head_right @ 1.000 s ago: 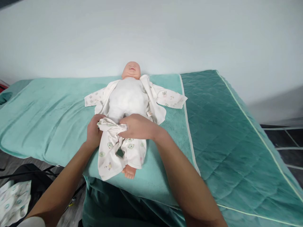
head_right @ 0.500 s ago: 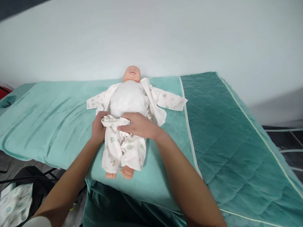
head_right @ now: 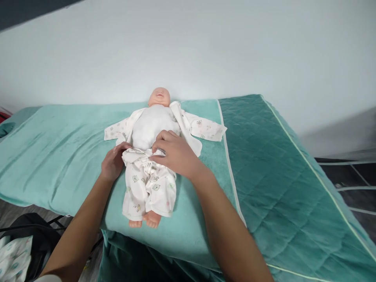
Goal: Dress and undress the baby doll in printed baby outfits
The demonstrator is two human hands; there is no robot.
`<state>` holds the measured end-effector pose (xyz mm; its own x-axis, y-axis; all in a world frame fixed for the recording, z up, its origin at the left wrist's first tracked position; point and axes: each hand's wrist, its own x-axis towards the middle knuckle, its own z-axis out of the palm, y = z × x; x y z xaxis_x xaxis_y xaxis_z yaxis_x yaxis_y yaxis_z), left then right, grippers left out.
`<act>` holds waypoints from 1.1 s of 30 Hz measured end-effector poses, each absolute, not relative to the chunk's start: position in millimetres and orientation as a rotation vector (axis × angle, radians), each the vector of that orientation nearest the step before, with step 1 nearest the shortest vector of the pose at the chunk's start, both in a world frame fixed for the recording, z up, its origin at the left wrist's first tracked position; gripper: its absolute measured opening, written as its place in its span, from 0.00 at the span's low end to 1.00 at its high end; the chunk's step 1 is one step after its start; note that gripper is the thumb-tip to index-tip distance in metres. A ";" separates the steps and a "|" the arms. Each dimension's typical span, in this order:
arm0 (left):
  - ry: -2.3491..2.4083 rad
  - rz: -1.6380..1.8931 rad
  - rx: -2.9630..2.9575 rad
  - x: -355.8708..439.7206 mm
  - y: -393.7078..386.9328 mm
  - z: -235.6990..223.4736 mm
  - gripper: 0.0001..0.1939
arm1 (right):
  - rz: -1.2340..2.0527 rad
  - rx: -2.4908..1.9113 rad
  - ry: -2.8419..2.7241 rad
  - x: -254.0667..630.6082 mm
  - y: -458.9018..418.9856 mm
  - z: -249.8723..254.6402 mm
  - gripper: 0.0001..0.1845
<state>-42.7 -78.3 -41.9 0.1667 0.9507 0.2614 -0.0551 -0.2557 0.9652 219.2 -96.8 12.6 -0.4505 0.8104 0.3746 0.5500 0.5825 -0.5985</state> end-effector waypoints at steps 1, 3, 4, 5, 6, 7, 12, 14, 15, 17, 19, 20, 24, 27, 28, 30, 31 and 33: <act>0.942 1.271 1.435 -42.0 -77.6 -42.4 0.19 | 0.511 -1.091 -2.183 219.2 -96.6 12.1 0.06; 1.004 1.249 1.437 -41.0 -76.9 -43.5 0.15 | 0.508 -1.105 -2.227 220.3 -97.3 12.6 0.08; 1.021 1.232 1.448 -40.8 -76.9 -43.8 0.13 | 0.517 -1.107 -2.259 220.9 -98.1 13.4 0.08; 1.021 1.213 1.461 -41.0 -77.0 -43.9 0.12 | 0.527 -1.111 -2.292 221.3 -99.1 14.4 0.08; 1.007 1.192 1.473 -41.4 -77.2 -43.7 0.11 | 0.533 -1.116 -2.320 221.1 -100.2 15.4 0.08; 0.989 1.168 1.485 -42.1 -77.5 -43.3 0.11 | 0.533 -1.124 -2.339 220.3 -101.2 16.1 0.07; 0.983 1.120 1.551 -43.7 -78.4 -40.5 0.12 | 0.501 -1.155 -2.280 212.1 -102.7 15.6 0.06; 0.999 1.155 1.547 -42.3 -78.5 -40.3 0.13 | 0.600 -1.197 -2.177 211.9 -101.6 15.5 0.07; 1.004 1.169 1.538 -41.4 -78.5 -40.3 0.14 | 0.681 -1.217 -2.112 213.1 -100.8 15.8 0.07; 1.017 1.176 1.518 -39.7 -78.5 -40.3 0.15 | 0.863 -1.238 -1.975 217.4 -99.1 16.6 0.09; 1.026 1.161 1.499 -38.9 -78.2 -40.3 0.15 | 1.018 -1.214 -1.858 222.4 -96.4 16.4 0.11; 1.027 1.152 1.489 -39.0 -77.9 -40.5 0.15 | 1.085 -1.192 -1.799 224.5 -94.6 15.5 0.12; 0.998 1.079 1.483 -42.1 -75.8 -42.3 0.12 | 1.236 -1.128 -1.507 228.1 -85.1 6.1 0.15; 0.977 1.018 1.505 -45.0 -74.4 -43.5 0.13 | 1.219 -1.109 -1.326 227.9 -77.8 -3.0 0.16; 0.970 1.001 1.511 -45.6 -74.2 -43.4 0.13 | 1.210 -1.107 -1.294 228.0 -75.8 -5.7 0.16; 0.953 0.987 1.520 -46.1 -74.2 -42.5 0.12 | 1.211 -1.097 -1.253 228.6 -72.2 -10.4 0.16; 0.944 0.992 1.526 -46.0 -74.4 -41.8 0.12 | 1.217 -1.090 -1.240 229.3 -70.8 -12.3 0.16; 0.922 1.019 1.539 -45.6 -74.9 -40.1 0.13 | 1.230 -1.073 -1.235 231.8 -69.2 -14.6 0.17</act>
